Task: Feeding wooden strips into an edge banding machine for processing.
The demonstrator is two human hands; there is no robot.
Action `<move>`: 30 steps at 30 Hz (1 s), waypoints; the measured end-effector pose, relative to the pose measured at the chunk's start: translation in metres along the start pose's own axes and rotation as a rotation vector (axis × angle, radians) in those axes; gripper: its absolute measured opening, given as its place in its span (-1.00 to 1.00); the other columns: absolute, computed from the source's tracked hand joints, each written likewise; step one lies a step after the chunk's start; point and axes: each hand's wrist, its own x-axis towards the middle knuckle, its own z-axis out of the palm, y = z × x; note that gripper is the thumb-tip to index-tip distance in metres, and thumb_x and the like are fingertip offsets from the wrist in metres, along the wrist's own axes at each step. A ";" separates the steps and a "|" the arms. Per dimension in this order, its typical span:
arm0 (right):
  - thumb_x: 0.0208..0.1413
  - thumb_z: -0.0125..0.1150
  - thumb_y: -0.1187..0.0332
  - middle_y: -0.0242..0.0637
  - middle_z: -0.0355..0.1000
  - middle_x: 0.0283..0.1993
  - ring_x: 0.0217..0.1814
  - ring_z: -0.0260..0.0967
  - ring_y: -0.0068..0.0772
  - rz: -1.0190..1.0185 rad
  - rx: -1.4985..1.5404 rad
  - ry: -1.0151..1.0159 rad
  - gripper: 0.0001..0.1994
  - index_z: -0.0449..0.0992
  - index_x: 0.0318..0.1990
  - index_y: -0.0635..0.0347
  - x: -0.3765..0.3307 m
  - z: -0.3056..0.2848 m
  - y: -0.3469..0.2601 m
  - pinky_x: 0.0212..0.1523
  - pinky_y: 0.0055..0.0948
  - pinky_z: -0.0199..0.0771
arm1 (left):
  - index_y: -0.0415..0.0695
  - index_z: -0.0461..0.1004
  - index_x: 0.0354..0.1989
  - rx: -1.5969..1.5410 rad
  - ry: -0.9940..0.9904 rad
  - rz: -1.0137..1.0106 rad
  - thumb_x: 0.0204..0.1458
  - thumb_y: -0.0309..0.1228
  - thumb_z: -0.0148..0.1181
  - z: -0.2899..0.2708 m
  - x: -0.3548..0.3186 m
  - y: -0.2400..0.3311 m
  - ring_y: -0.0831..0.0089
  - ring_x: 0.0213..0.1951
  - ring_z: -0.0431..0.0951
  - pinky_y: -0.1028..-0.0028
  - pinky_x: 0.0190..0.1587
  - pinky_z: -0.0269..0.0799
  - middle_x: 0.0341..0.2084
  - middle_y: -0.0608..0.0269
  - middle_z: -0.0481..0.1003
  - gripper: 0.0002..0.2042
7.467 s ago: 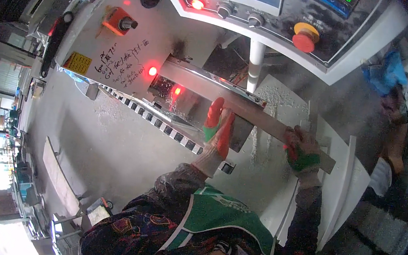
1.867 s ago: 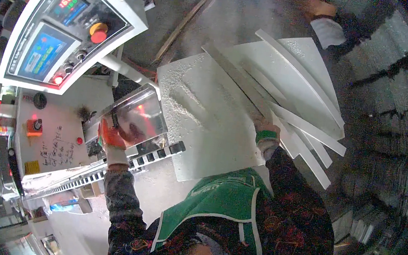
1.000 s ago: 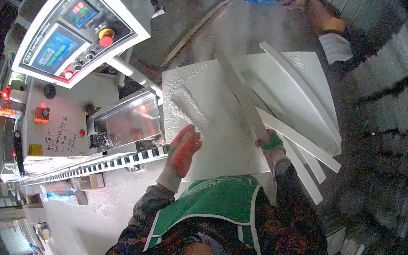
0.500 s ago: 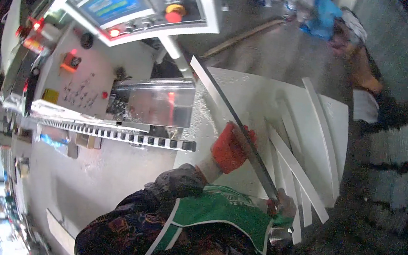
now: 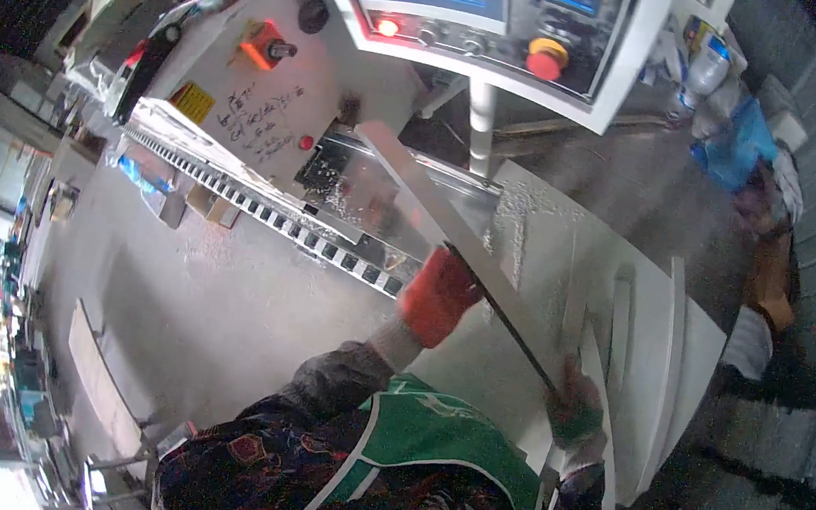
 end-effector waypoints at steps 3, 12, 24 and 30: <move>0.15 0.29 0.31 0.03 0.48 0.02 -0.03 0.47 0.13 -0.055 0.313 0.049 -0.30 0.27 0.47 0.11 0.037 -0.005 0.014 0.00 -0.04 0.52 | -0.01 0.42 0.26 -0.972 0.076 -0.291 0.40 -0.02 -0.01 -0.041 -0.011 0.006 0.19 0.17 0.53 0.17 0.24 0.42 0.11 0.23 0.54 -0.57; 0.00 0.35 0.26 -0.05 0.48 -0.14 -0.12 0.49 0.14 -0.266 -0.402 0.011 -0.23 0.25 0.44 -0.10 0.156 -0.020 0.003 -0.14 0.08 0.51 | 0.06 0.38 0.28 -0.793 0.405 -0.196 0.32 -0.10 0.21 -0.061 0.021 -0.006 0.35 0.16 0.46 0.21 0.16 0.40 0.08 0.42 0.47 -0.58; 0.10 0.35 0.12 -0.14 0.46 0.16 0.13 0.45 0.10 -0.494 -0.263 0.132 -0.27 0.26 0.45 -0.10 0.200 -0.037 -0.006 0.13 0.04 0.47 | -0.12 -0.07 0.57 -0.370 0.467 -0.242 0.38 -0.04 0.06 -0.027 0.063 -0.024 0.23 0.53 0.02 0.19 0.46 0.10 0.54 0.09 0.01 -0.26; 0.10 0.35 0.19 -0.17 0.46 0.23 0.18 0.45 0.07 0.146 0.281 -0.116 -0.36 0.37 0.38 -0.11 0.218 -0.029 0.019 0.15 0.02 0.47 | -0.17 0.03 0.52 -0.227 0.479 -0.258 0.35 -0.24 0.14 -0.015 0.074 -0.023 0.24 0.39 0.24 0.28 0.40 0.19 0.47 0.11 0.13 -0.35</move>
